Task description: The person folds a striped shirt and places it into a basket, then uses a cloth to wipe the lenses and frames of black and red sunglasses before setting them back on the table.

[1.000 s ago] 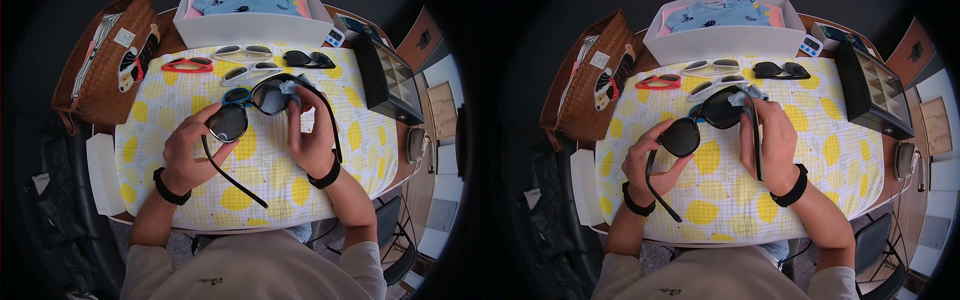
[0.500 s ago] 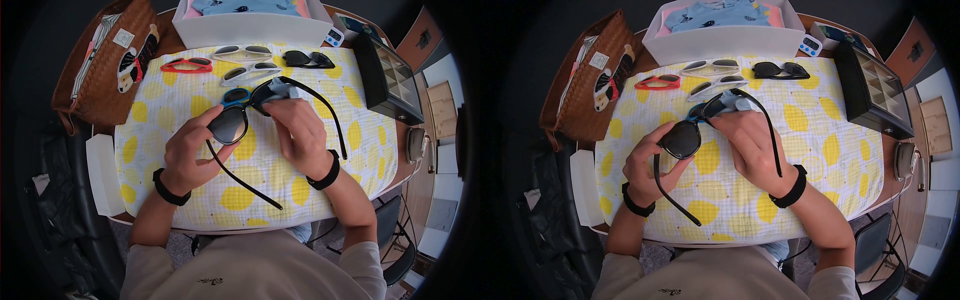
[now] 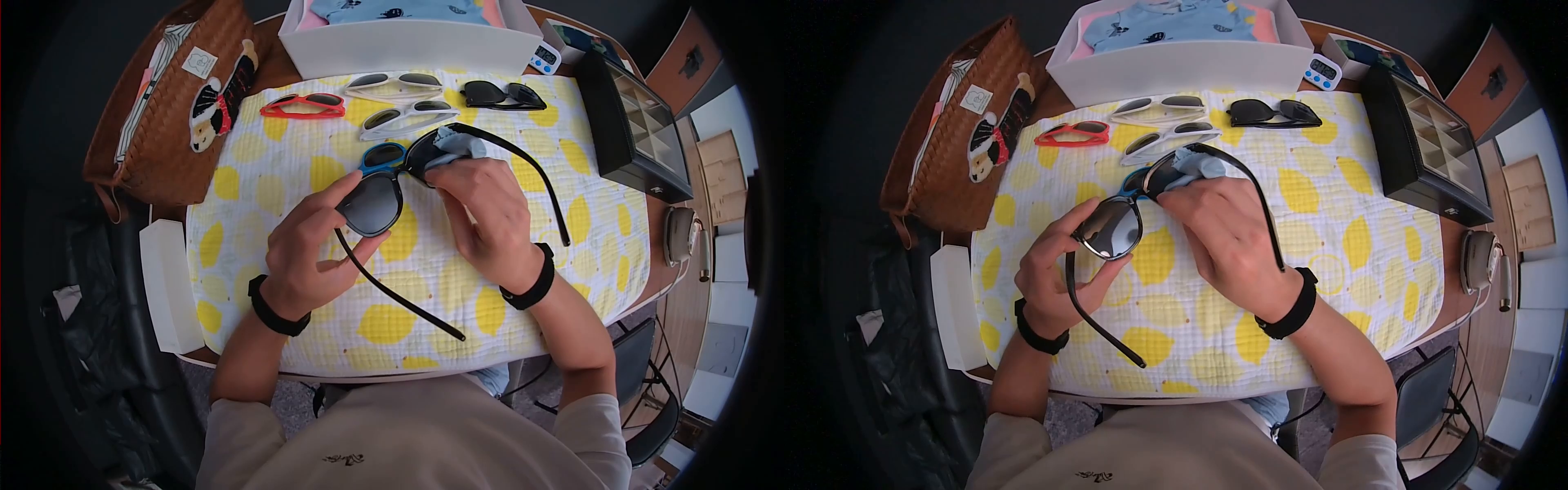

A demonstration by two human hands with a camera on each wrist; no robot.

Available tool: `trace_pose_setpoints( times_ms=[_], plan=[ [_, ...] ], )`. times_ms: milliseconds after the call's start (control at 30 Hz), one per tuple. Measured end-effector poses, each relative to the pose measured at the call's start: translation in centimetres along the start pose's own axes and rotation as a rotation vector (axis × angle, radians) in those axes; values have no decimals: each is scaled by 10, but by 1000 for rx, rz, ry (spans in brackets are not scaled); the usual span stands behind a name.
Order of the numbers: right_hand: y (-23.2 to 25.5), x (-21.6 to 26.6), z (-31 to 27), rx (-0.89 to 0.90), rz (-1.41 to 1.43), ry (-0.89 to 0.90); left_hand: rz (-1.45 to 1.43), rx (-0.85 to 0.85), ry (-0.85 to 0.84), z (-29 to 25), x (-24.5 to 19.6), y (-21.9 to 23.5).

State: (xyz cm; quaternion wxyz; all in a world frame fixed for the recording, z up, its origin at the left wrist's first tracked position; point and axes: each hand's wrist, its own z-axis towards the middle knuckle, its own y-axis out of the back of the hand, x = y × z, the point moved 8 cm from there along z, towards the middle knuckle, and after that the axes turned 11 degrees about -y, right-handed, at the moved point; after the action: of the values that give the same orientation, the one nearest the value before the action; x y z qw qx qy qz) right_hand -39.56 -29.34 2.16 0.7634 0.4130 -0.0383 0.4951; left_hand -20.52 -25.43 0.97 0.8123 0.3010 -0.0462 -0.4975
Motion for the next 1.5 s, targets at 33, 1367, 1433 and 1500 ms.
trace_pose_setpoints(
  times_ms=[33, 1367, 1433, 1500],
  plan=[
    [-2, 1, -2, 2, 2, -2, 0, 1, 3, -1, -1, 1],
    [0, -38, -6, -67, 122, -392, -33, 45, 2, 3, -4, 0],
    [-2, -40, -6, -41, 125, -399, -29, 48, 0, 3, -5, 2],
    [-2, -41, -5, -20, 123, -402, -32, 79, -3, 3, -5, -1]
  ],
)
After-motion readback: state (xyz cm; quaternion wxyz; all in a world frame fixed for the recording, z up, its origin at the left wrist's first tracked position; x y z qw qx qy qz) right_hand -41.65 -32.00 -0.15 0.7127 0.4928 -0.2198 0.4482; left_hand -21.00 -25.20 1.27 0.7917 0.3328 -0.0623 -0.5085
